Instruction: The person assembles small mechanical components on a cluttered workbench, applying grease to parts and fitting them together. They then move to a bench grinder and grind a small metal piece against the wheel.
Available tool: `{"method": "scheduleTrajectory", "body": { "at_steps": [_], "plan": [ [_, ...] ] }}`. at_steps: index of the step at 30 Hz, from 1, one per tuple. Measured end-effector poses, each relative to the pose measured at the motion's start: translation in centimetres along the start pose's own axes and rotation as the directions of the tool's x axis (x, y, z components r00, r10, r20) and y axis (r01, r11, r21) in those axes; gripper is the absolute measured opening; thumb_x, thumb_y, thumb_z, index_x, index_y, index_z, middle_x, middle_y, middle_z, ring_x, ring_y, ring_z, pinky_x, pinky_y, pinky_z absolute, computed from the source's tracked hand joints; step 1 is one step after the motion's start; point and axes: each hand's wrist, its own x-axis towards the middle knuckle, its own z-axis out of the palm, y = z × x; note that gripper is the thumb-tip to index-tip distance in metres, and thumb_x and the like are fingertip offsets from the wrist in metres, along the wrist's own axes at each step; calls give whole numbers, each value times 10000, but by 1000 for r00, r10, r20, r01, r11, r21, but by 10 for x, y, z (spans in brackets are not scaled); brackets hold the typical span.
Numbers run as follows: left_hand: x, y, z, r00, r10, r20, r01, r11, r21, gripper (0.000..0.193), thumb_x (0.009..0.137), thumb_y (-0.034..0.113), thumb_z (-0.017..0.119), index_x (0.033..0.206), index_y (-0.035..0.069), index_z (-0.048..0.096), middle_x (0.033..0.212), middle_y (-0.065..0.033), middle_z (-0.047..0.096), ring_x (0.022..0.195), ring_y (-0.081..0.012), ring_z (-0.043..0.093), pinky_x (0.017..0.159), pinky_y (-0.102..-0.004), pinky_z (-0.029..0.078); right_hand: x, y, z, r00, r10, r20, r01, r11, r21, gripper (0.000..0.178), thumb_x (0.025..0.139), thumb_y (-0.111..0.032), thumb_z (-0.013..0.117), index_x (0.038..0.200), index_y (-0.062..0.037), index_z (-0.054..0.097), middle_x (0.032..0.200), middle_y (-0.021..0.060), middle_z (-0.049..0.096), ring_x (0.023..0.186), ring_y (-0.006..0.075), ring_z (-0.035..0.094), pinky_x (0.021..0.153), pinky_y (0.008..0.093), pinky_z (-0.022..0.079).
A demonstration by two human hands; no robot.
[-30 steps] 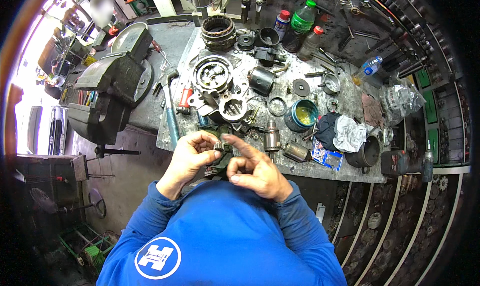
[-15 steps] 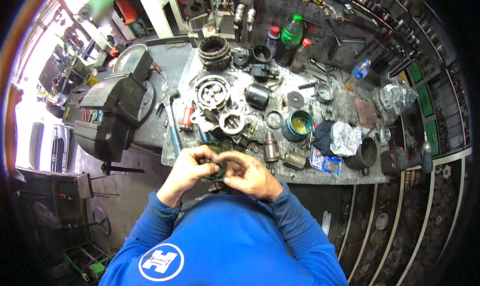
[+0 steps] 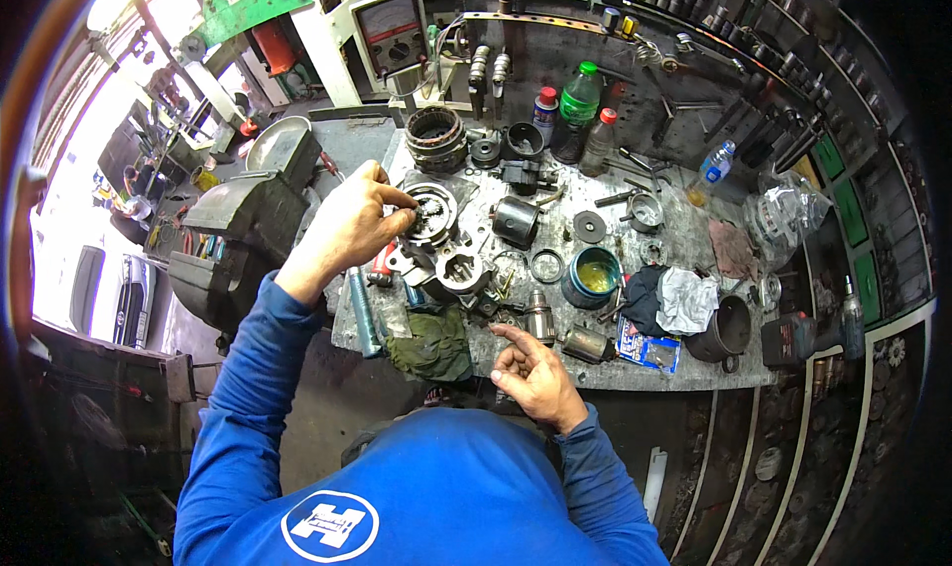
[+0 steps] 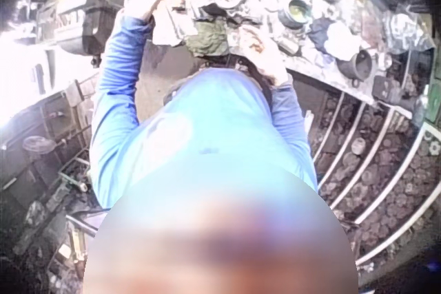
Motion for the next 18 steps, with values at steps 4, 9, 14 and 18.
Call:
{"method": "scheduleTrajectory", "body": {
  "at_steps": [4, 9, 14, 18],
  "plan": [
    [10, 8, 2, 1000, -23, 11, 22, 995, 97, 221, 852, 246, 769, 1007, 111, 851, 1027, -166, 590, 975, -361, 668, 877, -443, 562, -12, 7, -8, 998, -17, -57, 17, 1000, -6, 658, 931, -17, 730, 1545, 12, 493, 967, 9, 644, 871, 67, 574, 812, 235, 492],
    [16, 6, 9, 982, -191, -17, 190, 982, -14, 248, 764, 217, 785, 933, 39, 821, 982, -178, 620, 957, -357, 670, 899, -422, 544, -33, 25, -30, 980, -44, -194, 50, 998, 26, 619, 950, 15, 714, 1535, 3, 511, 948, 9, 645, 834, 62, 583, 774, 233, 507],
    [18, -7, 12, 963, -271, 17, 267, 938, -221, 276, 755, 219, 793, 934, 10, 817, 946, -184, 750, 915, -278, 721, 861, -369, 557, -43, 38, -51, 972, -56, -227, 59, 998, 6, 614, 954, 7, 714, 1533, 2, 509, 944, 12, 645, 837, 64, 583, 765, 244, 502],
    [11, -8, 21, 966, -240, -98, 222, 961, -162, 240, 774, 198, 779, 957, 49, 821, 967, -158, 706, 928, -306, 711, 859, -390, 555, -45, 39, -67, 957, -108, -270, 83, 991, -104, 581, 973, -19, 707, 1517, 12, 506, 928, 25, 646, 830, 76, 583, 756, 252, 502]
  ]
}}
